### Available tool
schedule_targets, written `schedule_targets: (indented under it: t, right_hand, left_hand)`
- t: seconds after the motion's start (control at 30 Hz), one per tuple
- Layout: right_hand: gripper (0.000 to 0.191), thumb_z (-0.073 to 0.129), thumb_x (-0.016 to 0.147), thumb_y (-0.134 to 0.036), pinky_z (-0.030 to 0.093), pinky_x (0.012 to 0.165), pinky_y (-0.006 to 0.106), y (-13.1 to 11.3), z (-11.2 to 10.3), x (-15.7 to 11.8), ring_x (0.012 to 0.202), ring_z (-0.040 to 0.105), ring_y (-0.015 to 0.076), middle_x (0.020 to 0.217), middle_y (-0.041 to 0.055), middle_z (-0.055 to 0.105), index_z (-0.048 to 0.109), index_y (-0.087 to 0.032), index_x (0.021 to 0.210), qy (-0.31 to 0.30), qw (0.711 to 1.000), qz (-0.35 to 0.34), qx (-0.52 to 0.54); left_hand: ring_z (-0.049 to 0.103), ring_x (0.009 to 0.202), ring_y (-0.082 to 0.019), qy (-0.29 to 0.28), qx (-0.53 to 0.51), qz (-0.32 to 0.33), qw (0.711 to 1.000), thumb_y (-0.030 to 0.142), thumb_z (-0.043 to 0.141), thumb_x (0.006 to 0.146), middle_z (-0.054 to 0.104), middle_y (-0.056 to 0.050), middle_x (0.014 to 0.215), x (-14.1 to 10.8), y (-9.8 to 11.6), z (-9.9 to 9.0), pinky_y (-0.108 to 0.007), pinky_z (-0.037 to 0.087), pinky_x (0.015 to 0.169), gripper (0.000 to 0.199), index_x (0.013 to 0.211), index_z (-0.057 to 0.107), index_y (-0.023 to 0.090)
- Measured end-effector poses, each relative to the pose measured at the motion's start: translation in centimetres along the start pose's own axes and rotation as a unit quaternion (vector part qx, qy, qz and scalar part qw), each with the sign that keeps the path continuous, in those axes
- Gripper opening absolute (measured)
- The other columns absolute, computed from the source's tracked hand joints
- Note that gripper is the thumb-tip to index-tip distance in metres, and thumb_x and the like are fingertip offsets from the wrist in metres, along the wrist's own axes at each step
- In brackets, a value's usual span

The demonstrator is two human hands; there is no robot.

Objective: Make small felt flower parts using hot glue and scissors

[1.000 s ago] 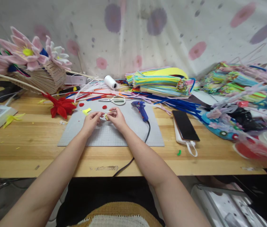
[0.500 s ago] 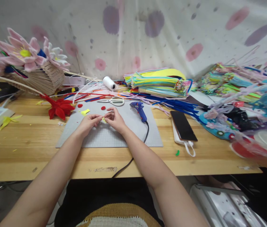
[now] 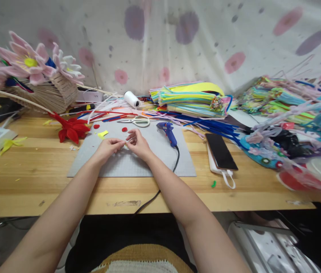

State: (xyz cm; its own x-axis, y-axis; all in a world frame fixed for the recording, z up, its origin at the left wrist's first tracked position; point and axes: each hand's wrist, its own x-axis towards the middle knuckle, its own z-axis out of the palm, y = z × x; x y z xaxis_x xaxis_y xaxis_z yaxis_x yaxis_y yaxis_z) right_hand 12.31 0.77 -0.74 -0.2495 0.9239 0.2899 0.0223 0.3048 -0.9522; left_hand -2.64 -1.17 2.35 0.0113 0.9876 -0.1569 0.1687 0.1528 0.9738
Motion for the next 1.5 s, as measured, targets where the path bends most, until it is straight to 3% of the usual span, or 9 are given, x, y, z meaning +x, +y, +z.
schedule_targets:
  t: [0.23,0.53,0.8,0.93,1.07,1.27,1.4,1.5]
  right_hand:
    - [0.041,0.062,0.065,-0.025,0.043,0.060,0.025,-0.2,0.0,0.0,0.061,0.052,0.0071,0.086,-0.0018,0.055,0.040,-0.023,0.100,-0.005,1.000,0.008,-0.009]
    - [0.041,0.064,0.060,-0.026,0.045,0.063,0.027,-0.6,-0.1,0.2,0.062,0.056,0.0081,0.078,-0.0043,0.056,0.041,-0.022,0.094,0.015,0.996,0.056,0.064]
    - [0.045,0.069,0.059,-0.036,0.047,0.062,0.026,-0.9,0.4,0.5,0.066,0.058,0.0095,0.076,-0.0048,0.057,0.042,-0.023,0.093,0.043,0.990,0.085,0.105]
    - [0.047,0.071,0.058,-0.034,0.048,0.065,0.026,-0.7,1.0,0.6,0.066,0.058,0.0092,0.075,-0.0048,0.059,0.041,-0.023,0.092,0.044,0.991,0.078,0.105]
    - [0.045,0.069,0.060,-0.034,0.048,0.067,0.026,-0.7,1.0,0.7,0.066,0.059,0.0097,0.071,-0.0049,0.060,0.040,-0.022,0.092,0.047,0.990,0.067,0.117]
    - [0.045,0.071,0.059,-0.034,0.048,0.065,0.027,-0.9,0.4,0.5,0.063,0.059,0.0099,0.067,-0.0072,0.059,0.040,-0.023,0.090,0.040,0.990,0.072,0.119]
    - [0.047,0.071,0.057,-0.032,0.047,0.064,0.027,-0.8,0.2,0.4,0.062,0.060,0.0103,0.064,-0.0071,0.060,0.040,-0.022,0.091,0.018,0.989,0.083,0.124]
    - [0.046,0.071,0.056,-0.031,0.047,0.063,0.027,-0.8,0.1,0.4,0.061,0.060,0.0103,0.063,-0.0079,0.060,0.040,-0.022,0.090,0.017,0.989,0.087,0.118]
  left_hand:
    - [0.034,0.042,-0.005,0.009,0.016,0.009,1.000,0.037,0.070,0.057,0.050,0.003,0.047,-0.5,0.5,0.4,-0.021,0.024,0.044,0.026,0.068,0.069,0.013]
    - [0.030,0.041,-0.005,0.050,-0.015,0.014,0.999,0.036,0.067,0.061,0.045,0.006,0.045,0.2,-0.2,0.5,-0.021,0.022,0.043,0.023,0.063,0.064,0.014]
    - [0.029,0.044,-0.004,0.133,-0.187,0.007,0.973,0.036,0.070,0.056,0.045,0.007,0.051,0.4,0.0,1.9,-0.019,0.023,0.043,0.028,0.068,0.059,0.014]
    - [0.035,0.047,-0.003,0.123,-0.230,0.012,0.965,0.034,0.072,0.052,0.052,0.004,0.057,0.2,0.0,2.7,-0.018,0.024,0.044,0.027,0.065,0.058,0.014]
    - [0.031,0.044,-0.003,0.111,-0.215,0.014,0.970,0.034,0.072,0.052,0.050,0.004,0.054,0.0,0.0,2.7,-0.019,0.020,0.041,0.027,0.066,0.060,0.013]
    - [0.030,0.042,-0.002,0.075,-0.211,0.017,0.974,0.044,0.069,0.056,0.050,0.003,0.059,-0.1,0.3,2.3,-0.019,0.021,0.038,0.036,0.073,0.065,0.012]
    - [0.029,0.041,-0.003,0.063,-0.172,0.015,0.983,0.036,0.071,0.055,0.045,0.005,0.049,-0.3,0.4,1.9,-0.019,0.021,0.038,0.030,0.074,0.068,0.012]
    - [0.030,0.041,-0.003,0.084,-0.135,0.016,0.987,0.031,0.070,0.056,0.050,0.004,0.050,-0.4,0.4,1.8,-0.019,0.021,0.038,0.025,0.073,0.069,0.013]
